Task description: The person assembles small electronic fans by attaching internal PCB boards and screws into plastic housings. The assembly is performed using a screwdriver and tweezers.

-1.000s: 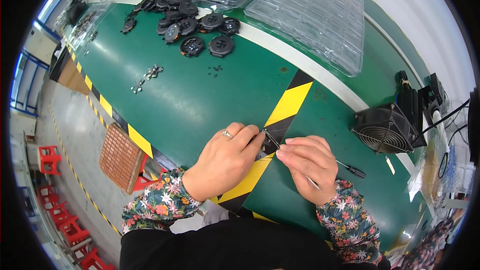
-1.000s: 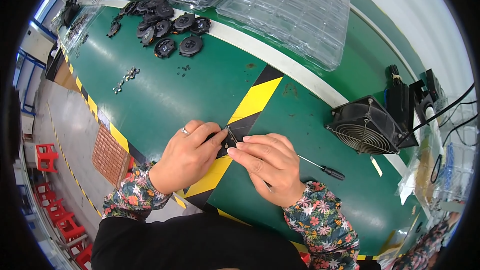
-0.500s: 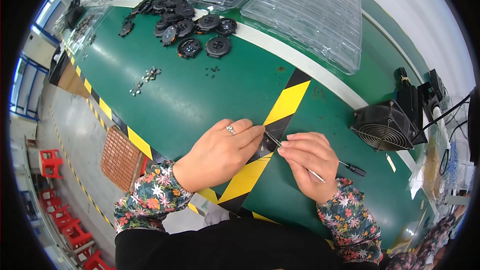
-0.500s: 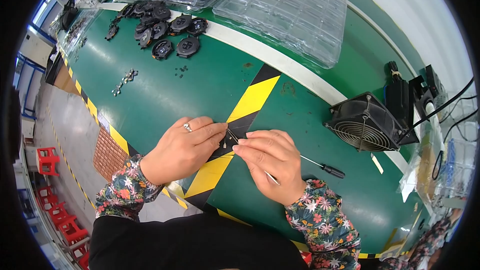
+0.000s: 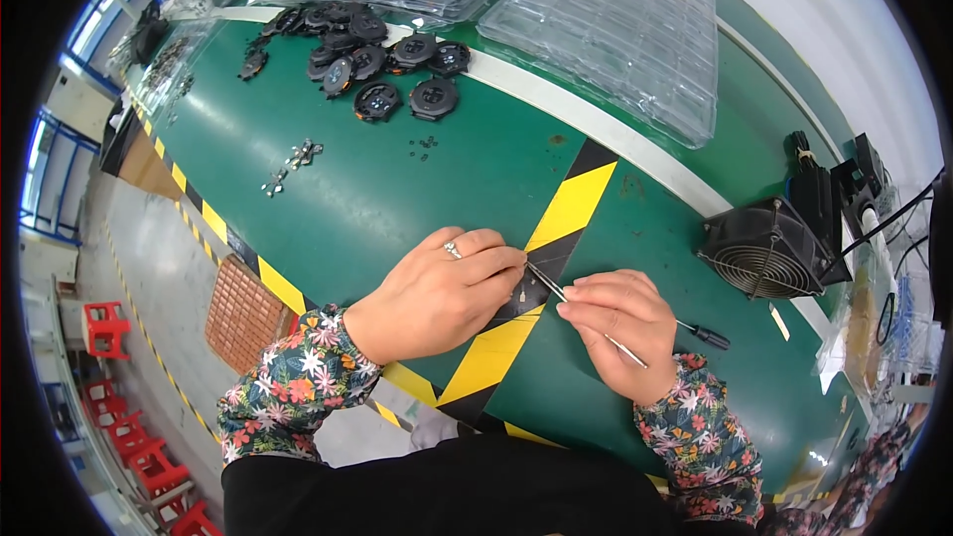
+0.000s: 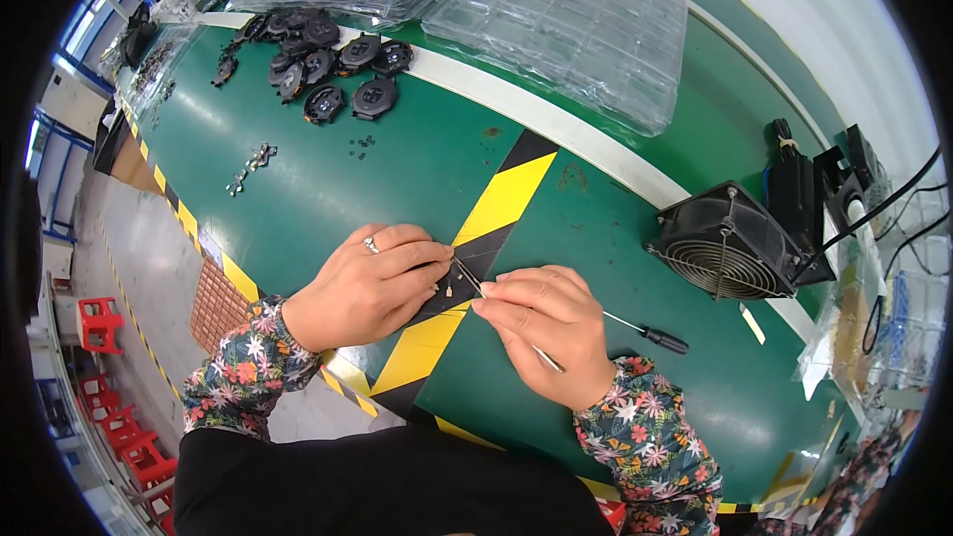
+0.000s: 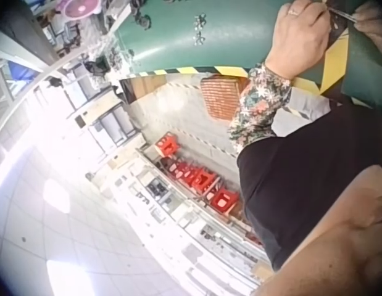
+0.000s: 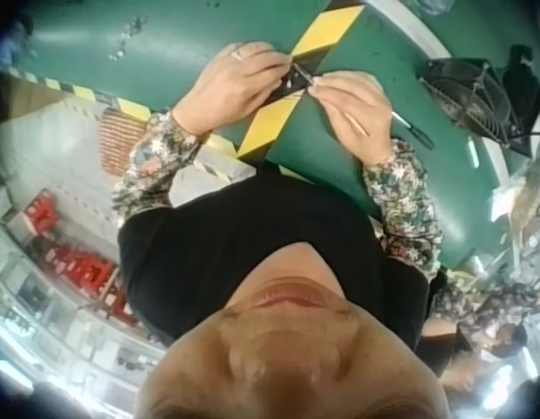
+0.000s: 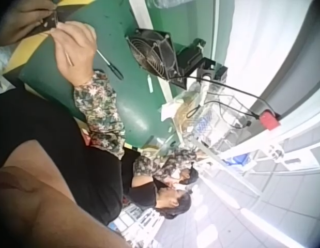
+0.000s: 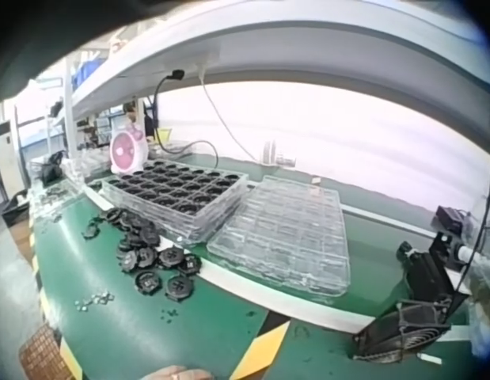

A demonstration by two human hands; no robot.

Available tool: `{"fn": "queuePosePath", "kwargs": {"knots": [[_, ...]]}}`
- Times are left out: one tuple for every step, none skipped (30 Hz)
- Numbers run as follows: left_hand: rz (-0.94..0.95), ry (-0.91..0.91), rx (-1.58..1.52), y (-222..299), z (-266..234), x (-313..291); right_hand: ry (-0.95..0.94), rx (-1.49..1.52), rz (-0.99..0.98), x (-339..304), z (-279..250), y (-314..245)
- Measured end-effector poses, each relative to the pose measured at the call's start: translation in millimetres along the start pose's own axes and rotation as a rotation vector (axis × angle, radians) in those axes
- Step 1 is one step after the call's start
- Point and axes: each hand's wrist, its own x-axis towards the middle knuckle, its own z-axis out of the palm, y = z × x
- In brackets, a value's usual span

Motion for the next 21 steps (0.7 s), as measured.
{"fn": "queuePosePath", "kwargs": {"knots": [[0.002, 0.0, 0.001, -0.4, 0.5, 0.0, 0.002, -0.001, -0.001, -0.2, 0.0, -0.4], [0.0, 0.003, -0.008, -0.7, 1.2, -0.3, 0.008, -0.005, -0.012, -0.7, 0.3, -1.3], [-0.003, 0.005, -0.015, -1.0, 1.4, -0.8, 0.014, -0.006, -0.022, -0.9, 0.9, -1.4], [-0.002, 0.003, -0.013, -1.0, 1.0, -0.8, 0.016, -0.005, -0.023, -0.9, 1.0, -0.8], [-0.007, -0.007, -0.014, -0.9, 0.4, -0.5, 0.021, 0.001, -0.023, -1.0, 1.1, -0.2], [-0.009, -0.017, -0.016, -0.7, -0.1, -0.1, 0.026, 0.005, -0.022, -1.1, 0.8, -0.1], [-0.006, -0.018, -0.016, -0.7, -0.2, 0.2, 0.029, 0.004, -0.022, -0.8, 0.9, -0.3], [-0.003, -0.015, -0.015, -0.8, -0.3, 0.5, 0.019, 0.013, -0.021, -0.1, 1.4, -0.5], [0.001, -0.012, -0.015, -0.6, -0.2, 0.8, 0.009, 0.021, -0.019, 0.2, 1.5, -0.8], [0.005, -0.014, -0.016, -0.6, 0.1, 1.0, 0.013, 0.019, -0.017, 0.0, 1.5, -0.5], [0.004, -0.011, -0.014, -0.6, 0.5, 1.3, 0.015, 0.017, -0.019, -0.2, 1.4, 0.1], [0.0, -0.008, -0.009, -0.4, 0.5, 1.0, 0.017, 0.019, -0.023, -0.2, 1.8, 0.4], [0.001, -0.01, -0.008, -0.3, 0.9, 0.8, 0.019, 0.02, -0.022, -0.3, 1.8, 0.2], [-0.006, -0.006, -0.018, -0.4, 1.3, 0.6, 0.023, 0.017, -0.026, -0.3, 1.7, -0.2], [-0.012, 0.0, -0.028, -0.3, 1.6, 0.8, 0.026, 0.013, -0.03, -0.2, 1.4, -0.2], [-0.01, -0.001, -0.027, -0.2, 1.4, 0.8, 0.028, 0.012, -0.03, 0.0, 1.3, 0.0], [-0.015, -0.006, -0.029, 0.0, 1.1, 0.6, 0.023, 0.018, -0.024, 0.3, 1.2, 0.2], [-0.019, -0.011, -0.032, 0.0, 1.0, 0.6, 0.018, 0.022, -0.018, 0.3, 1.2, 0.4], [-0.016, -0.012, -0.032, 0.1, 1.0, 0.7, 0.02, 0.02, -0.018, 0.3, 1.2, 0.4], [-0.017, -0.011, -0.028, 0.2, 1.0, 0.8, 0.021, 0.021, -0.01, 0.2, 1.3, 0.3], [-0.017, -0.011, -0.024, 0.4, 0.7, 0.9, 0.022, 0.021, -0.003, 0.0, 1.4, -0.1]]}}
